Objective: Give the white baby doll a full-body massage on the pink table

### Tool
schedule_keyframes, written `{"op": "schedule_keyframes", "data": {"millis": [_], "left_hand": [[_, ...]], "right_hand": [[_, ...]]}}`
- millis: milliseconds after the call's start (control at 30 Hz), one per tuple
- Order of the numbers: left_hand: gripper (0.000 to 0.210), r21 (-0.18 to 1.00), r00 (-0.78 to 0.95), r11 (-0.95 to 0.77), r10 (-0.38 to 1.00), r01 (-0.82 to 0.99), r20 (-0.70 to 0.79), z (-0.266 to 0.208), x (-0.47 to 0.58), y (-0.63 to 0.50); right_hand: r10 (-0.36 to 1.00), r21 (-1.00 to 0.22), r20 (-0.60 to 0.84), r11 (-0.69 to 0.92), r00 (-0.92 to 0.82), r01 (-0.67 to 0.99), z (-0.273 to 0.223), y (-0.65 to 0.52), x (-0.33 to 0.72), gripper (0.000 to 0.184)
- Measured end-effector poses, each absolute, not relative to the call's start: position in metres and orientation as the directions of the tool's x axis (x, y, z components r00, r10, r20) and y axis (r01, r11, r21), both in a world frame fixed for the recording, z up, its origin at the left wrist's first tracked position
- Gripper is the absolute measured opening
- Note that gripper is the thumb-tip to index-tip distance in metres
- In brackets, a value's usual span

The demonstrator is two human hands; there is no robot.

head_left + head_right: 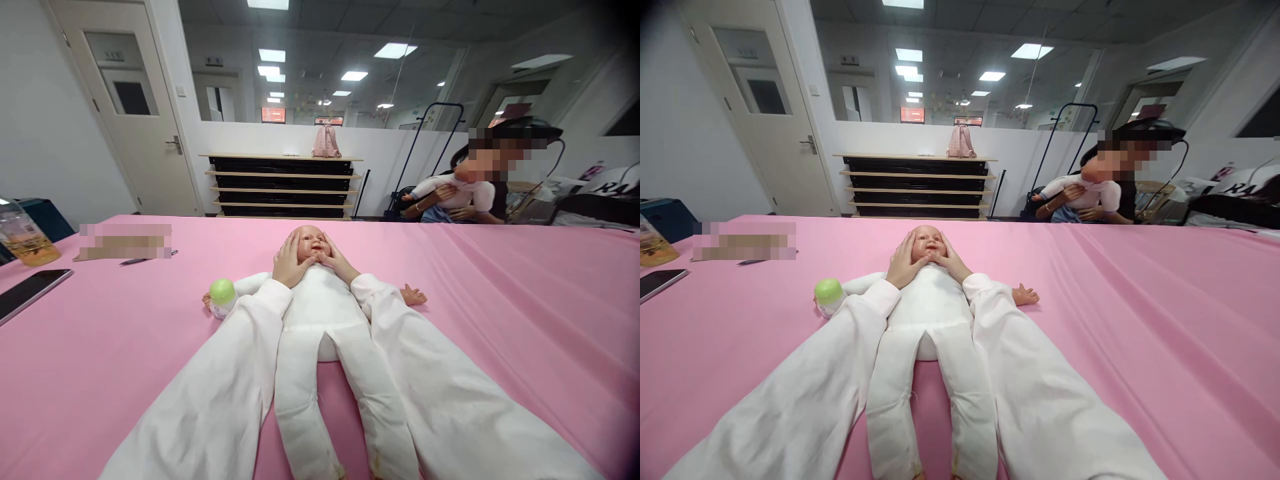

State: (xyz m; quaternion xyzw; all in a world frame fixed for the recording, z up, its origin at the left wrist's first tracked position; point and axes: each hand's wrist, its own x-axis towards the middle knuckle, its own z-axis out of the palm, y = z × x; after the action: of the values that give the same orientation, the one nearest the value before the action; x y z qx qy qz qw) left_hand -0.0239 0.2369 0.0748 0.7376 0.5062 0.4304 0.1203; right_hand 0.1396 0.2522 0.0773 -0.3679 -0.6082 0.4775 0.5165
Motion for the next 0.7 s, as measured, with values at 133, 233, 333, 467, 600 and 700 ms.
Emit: {"op": "schedule_keyframes", "data": {"millis": [133,233,333,467,600,700], "left_hand": [[0.069,0.618,0.117,-0.476,0.841,0.625,0.529,0.072,-0.024,0.241],[0.056,0.657,0.109,-0.517,0.823,0.549,0.557,0.067,-0.025,0.249],[0.05,0.683,0.094,-0.541,0.812,0.49,0.576,0.063,-0.026,0.255],[0.049,0.691,0.089,-0.536,0.816,0.485,0.571,0.062,-0.027,0.256],[0.046,0.687,0.082,-0.526,0.819,0.502,0.567,0.063,-0.029,0.248],[0.041,0.641,0.126,-0.556,0.799,0.529,0.588,0.063,-0.033,0.23]], "right_hand": [[0.953,-0.97,0.23,0.208,-0.196,-0.125,0.079,0.25,0.138,0.079],[0.962,-0.962,0.211,0.172,-0.175,-0.214,0.08,0.248,0.136,0.069],[0.96,-0.947,0.229,0.182,-0.159,-0.263,0.08,0.249,0.135,0.063],[0.936,-0.933,0.296,0.241,-0.189,-0.265,0.078,0.253,0.137,0.062],[0.933,-0.942,0.328,0.312,-0.149,-0.123,0.08,0.252,0.138,0.061],[0.933,-0.938,0.346,0.342,-0.096,-0.058,0.081,0.25,0.137,0.06]]}}
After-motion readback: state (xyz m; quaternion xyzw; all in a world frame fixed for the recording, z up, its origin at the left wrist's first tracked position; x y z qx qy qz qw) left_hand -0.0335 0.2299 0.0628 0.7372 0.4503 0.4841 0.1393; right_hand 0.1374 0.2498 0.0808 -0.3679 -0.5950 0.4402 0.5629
